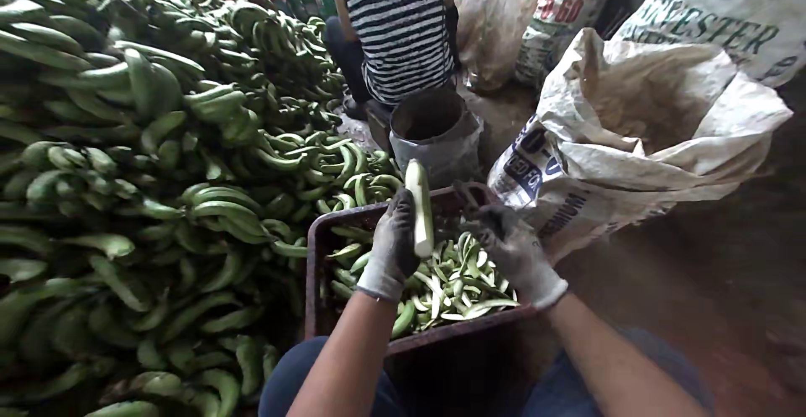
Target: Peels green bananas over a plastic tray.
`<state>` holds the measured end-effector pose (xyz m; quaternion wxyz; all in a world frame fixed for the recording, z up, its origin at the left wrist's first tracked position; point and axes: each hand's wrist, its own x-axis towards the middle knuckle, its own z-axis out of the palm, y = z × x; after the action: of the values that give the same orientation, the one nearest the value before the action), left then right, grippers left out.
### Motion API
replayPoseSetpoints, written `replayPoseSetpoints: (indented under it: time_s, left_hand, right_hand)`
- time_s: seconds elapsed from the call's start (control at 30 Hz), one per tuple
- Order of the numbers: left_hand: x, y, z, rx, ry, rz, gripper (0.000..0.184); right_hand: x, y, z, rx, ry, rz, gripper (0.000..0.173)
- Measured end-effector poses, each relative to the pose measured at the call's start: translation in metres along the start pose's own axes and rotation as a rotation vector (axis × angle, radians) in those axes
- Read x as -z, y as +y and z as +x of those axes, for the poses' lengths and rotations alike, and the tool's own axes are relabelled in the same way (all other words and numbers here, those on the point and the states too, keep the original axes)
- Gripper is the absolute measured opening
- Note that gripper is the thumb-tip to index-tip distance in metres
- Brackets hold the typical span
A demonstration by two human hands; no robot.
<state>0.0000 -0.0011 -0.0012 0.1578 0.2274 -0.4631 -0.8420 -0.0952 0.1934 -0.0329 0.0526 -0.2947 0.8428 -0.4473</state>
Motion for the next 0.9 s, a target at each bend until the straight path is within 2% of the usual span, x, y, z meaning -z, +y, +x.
replayPoseSetpoints:
  time_s: [0.1,0.2,0.3,0.4,0.47,0.57,0.67,0.73,0.8,0.9]
  left_hand:
    - [0.0,-0.007,0.005,-0.05,0.077,-0.008,0.05]
    - [0.0,-0.009,-0.001,-0.005,0.026,0.052,0.044]
    - [-0.006,-0.008,-0.008,0.131,-0.131,0.137,0.037]
    - [-0.013,-0.005,-0.013,0.307,-0.196,0.179,0.047]
    - [-0.01,-0.005,-0.014,0.343,-0.243,0.164,0.056]
    - [-0.007,-0.006,-0.008,0.194,-0.174,0.105,0.05]
    - [-0.002,-0.009,0.004,-0.021,0.037,0.11,0.051]
    - [0.002,-0.01,0.009,-0.105,0.152,0.125,0.054]
    - [0.002,-0.009,0.008,-0.108,0.188,0.114,0.052]
    - [0.0,0.003,-0.008,0.02,0.027,0.183,0.047]
  right_hand:
    - [-0.013,-0.017,-0.027,0.194,-0.129,0.102,0.055]
    - [-0.018,-0.02,-0.028,0.234,-0.169,-0.007,0.056]
    - [-0.011,-0.007,0.002,0.132,-0.015,-0.157,0.047]
    - [0.005,0.02,0.036,-0.068,0.117,-0.206,0.046]
    - [0.018,0.029,0.042,-0.158,0.117,-0.202,0.049]
    - [0.018,0.011,0.025,-0.094,0.102,-0.157,0.05]
    - [-0.003,-0.011,-0.01,0.085,0.033,-0.052,0.057]
    - [-0.015,-0.021,-0.032,0.195,-0.028,-0.02,0.057]
    - [-0.021,-0.024,-0.04,0.241,-0.077,-0.043,0.057]
    - [-0.018,-0.019,-0.017,0.185,-0.114,-0.09,0.054]
